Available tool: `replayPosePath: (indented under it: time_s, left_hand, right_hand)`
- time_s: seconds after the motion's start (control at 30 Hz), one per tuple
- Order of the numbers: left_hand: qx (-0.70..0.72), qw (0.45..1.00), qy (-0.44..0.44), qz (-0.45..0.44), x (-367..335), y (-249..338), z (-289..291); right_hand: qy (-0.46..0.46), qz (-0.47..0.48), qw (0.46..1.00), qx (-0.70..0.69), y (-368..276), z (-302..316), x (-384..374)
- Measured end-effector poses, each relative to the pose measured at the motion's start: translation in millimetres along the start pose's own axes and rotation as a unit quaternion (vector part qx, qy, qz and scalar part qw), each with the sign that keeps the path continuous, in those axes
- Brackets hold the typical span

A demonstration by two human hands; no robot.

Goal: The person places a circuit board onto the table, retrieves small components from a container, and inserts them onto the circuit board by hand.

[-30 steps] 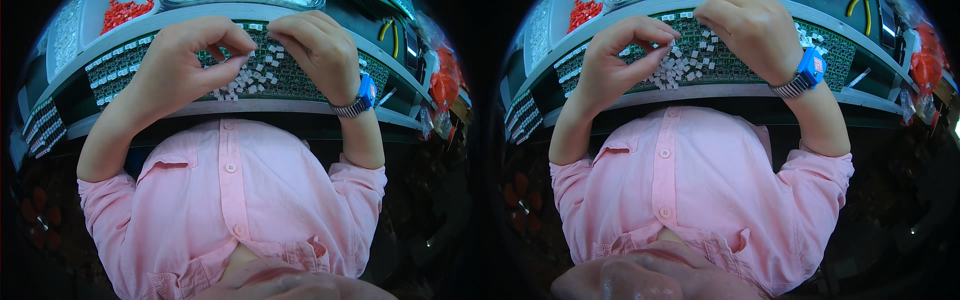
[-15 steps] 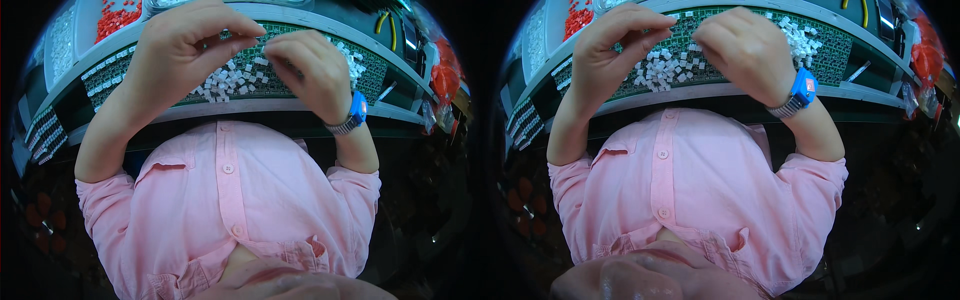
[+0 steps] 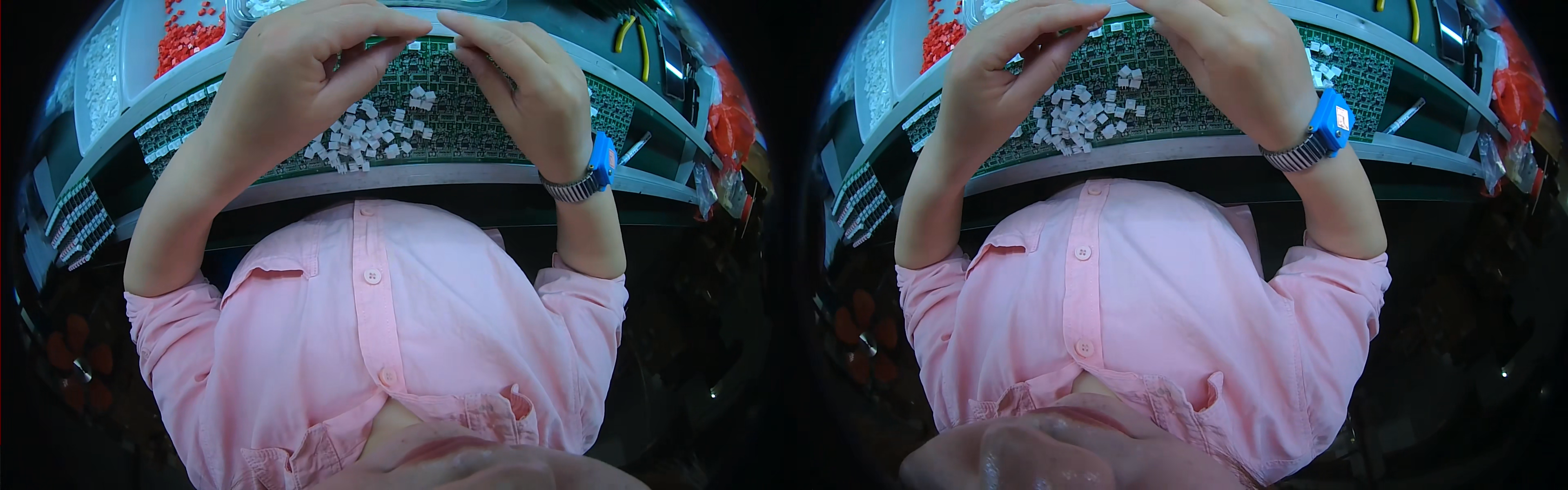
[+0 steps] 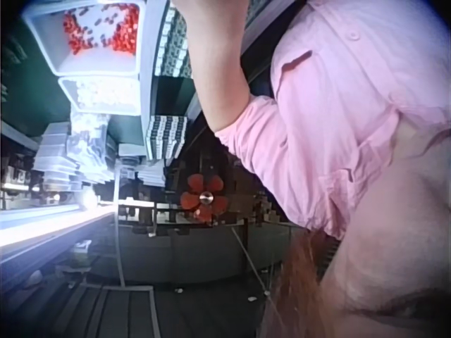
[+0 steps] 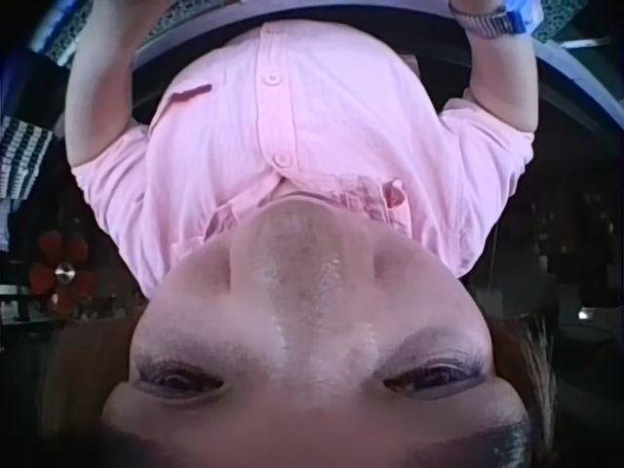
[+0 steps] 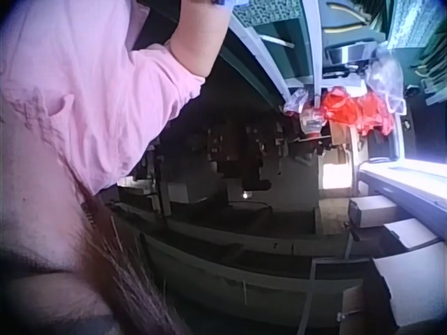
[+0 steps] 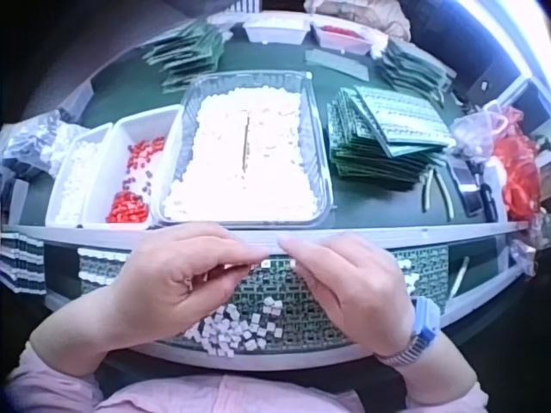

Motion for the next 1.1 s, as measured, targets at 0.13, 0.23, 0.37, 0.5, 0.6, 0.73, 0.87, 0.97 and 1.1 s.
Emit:
replayPosePath:
  time_s: [0.13,0.23,0.37,0.5,0.6,0.73,0.87,0.97,1.1]
  left_hand:
    - [0.023,0.998,0.012,0.062,2,-3,2]
    - [0.034,0.998,0.022,0.054,4,-6,2]
    - [0.038,0.998,0.018,0.057,3,-4,2]
    - [0.031,0.993,0.008,0.114,2,-8,-1]
    - [-0.042,0.997,0.044,-0.046,-8,6,-4]
    - [-0.143,0.983,0.046,-0.11,-16,10,-16]
    - [-0.211,0.971,0.048,-0.102,-18,17,-18]
    - [-0.221,0.97,0.046,-0.085,-18,16,-16]
    - [-0.241,0.968,0.003,-0.065,-18,13,-20]
  right_hand:
    - [0.047,0.023,0.999,-0.005,-2,-1,-4]
    - [0.05,0.043,0.998,-0.02,-4,2,-6]
    - [0.041,0.038,0.998,-0.017,-2,3,-8]
    - [-0.043,0.045,0.996,0.057,-18,3,-7]
    - [-0.051,0.018,0.997,0.058,-26,-1,-3]
    - [-0.014,-0.016,1.0,0.02,-28,-15,15]
    - [0.04,-0.047,0.996,-0.063,-19,-14,26]
    - [0.087,-0.083,0.986,-0.117,-11,-9,30]
    - [0.101,-0.098,0.983,-0.117,-2,9,27]
Point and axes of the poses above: each hand's wrist, its own x-axis away from the middle knuckle, its own z-axis out of the back of the hand, y = z × x, the point moved 7 cm from there along -x, towards the middle knuckle, and after that the axes turned 2 degrees about -z, right-handed, at the moved point
